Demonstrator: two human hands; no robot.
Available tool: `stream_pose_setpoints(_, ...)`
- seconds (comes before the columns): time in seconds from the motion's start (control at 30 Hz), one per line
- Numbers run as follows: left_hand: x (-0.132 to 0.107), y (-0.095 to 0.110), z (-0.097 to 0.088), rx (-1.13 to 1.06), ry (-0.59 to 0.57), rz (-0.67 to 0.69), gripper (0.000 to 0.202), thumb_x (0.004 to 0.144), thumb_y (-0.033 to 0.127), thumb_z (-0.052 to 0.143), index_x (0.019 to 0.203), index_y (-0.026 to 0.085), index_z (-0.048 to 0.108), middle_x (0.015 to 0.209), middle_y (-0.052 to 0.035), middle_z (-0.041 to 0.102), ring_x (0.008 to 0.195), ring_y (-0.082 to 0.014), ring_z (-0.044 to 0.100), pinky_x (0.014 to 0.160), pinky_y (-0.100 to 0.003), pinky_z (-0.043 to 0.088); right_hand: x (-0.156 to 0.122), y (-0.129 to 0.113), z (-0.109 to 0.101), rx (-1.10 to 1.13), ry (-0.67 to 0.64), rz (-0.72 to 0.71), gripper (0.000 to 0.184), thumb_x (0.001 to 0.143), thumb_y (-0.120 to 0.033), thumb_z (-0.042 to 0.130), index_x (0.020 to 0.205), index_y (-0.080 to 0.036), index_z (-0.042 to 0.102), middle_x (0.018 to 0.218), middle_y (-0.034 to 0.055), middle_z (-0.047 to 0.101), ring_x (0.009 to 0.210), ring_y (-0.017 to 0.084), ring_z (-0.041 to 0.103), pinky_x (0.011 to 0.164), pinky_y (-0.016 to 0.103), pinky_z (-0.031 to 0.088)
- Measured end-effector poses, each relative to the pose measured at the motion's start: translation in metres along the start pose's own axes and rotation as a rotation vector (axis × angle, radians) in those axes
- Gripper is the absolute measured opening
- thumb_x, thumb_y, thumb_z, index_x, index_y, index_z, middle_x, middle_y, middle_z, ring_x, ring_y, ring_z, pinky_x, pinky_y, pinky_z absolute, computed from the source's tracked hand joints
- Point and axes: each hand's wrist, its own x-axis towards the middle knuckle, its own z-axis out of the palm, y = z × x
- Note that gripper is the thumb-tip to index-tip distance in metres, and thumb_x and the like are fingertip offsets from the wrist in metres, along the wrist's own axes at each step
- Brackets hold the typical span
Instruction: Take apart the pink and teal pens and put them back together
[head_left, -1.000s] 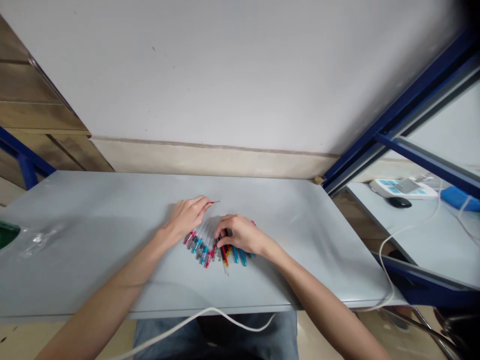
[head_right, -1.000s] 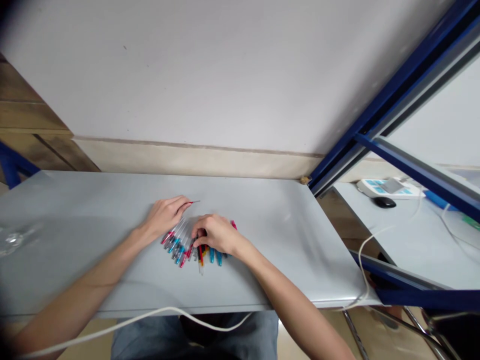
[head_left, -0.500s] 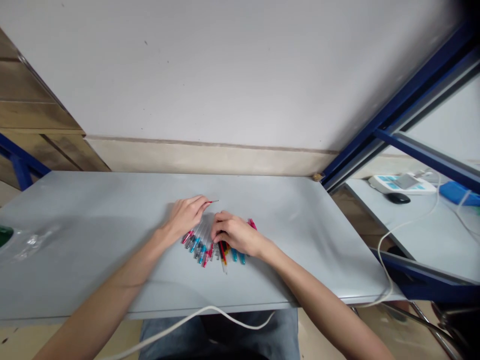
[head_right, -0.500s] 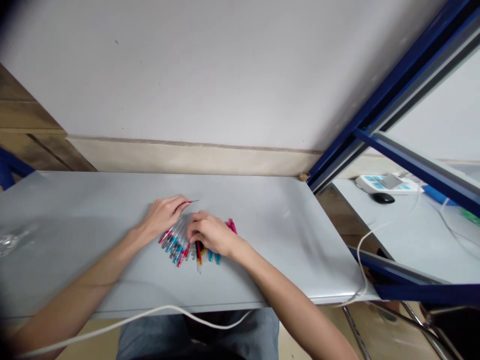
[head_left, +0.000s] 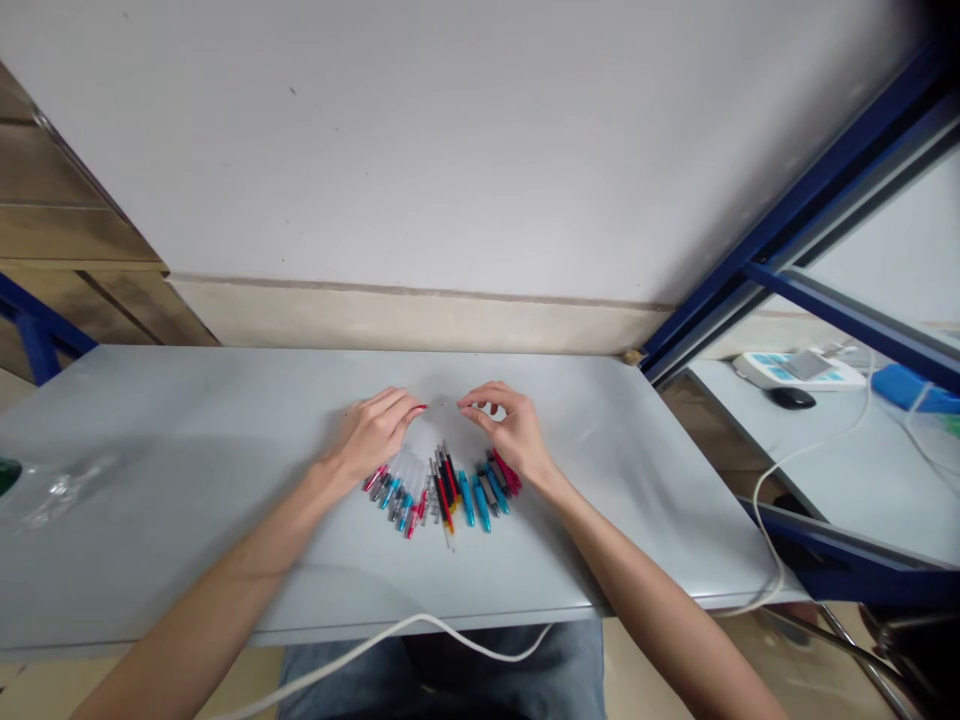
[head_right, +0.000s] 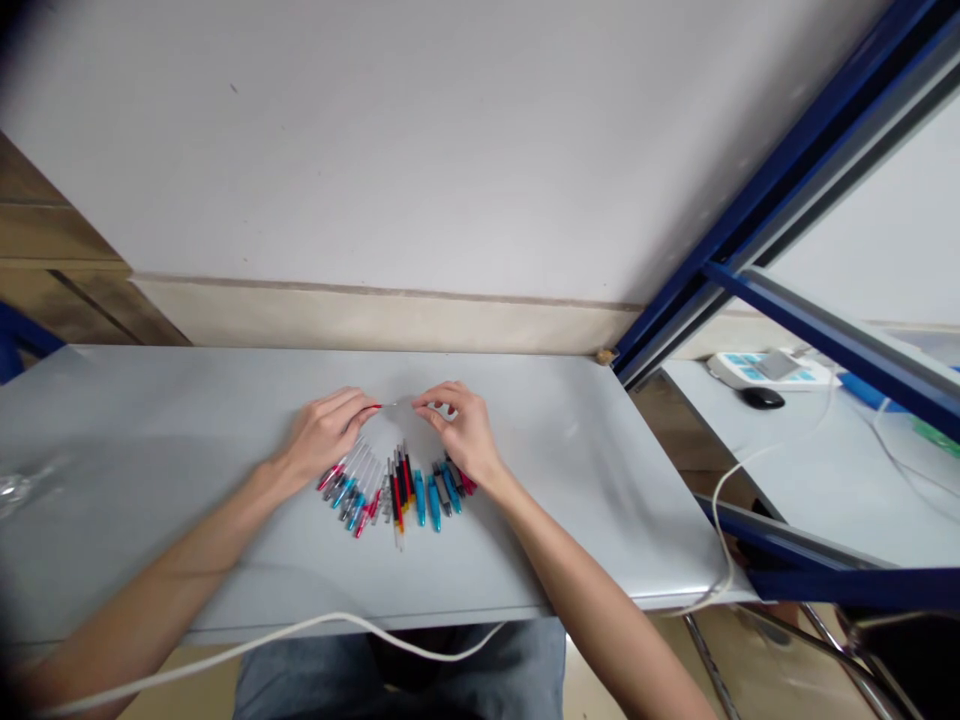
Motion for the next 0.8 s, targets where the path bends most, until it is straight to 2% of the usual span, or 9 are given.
stream_pose_setpoints(0.2,0.001,0.004,-0.002,-0.002,0.024,0.070,0.022,0.105,0.020,0.048,0.089,0.018,0.063,0.080,-0.0024,0.064,0.075,-0.0152,0.059,0.067,-0.029,0.042,-0.007,-0.008,0.007,0.029,0.093,0.002,0.005,0.086,-0.023,0.074,0.091,-0.024,0.076,0.091,0.0020,0.075,0.082,0.019,0.059,0.077,0.034,0.046)
stream_pose_setpoints(0.5,0.000,0.006,-0.004,0.004,-0.007,0.075,0.023,0.105,0.019,0.046,0.096,0.019,0.067,0.084,-0.0039,0.068,0.080,-0.0163,0.063,0.068,-0.029,0.045,-0.009,-0.012,0.008,0.022,0.065,-0.010,0.007,0.086,-0.022,0.074,0.093,-0.024,0.076,0.092,0.0019,0.075,0.085,0.019,0.060,0.078,0.034,0.046)
stream_pose_setpoints(0.8,0.000,0.008,-0.005,0.011,-0.012,0.071,0.025,0.105,0.019,0.045,0.095,0.018,0.068,0.083,-0.0039,0.068,0.078,-0.0160,0.062,0.068,-0.029,0.046,-0.009,-0.012,0.007,-0.006,0.077,-0.053,0.004,0.088,-0.023,0.073,0.091,-0.024,0.075,0.090,0.0023,0.075,0.085,0.020,0.059,0.081,0.036,0.047)
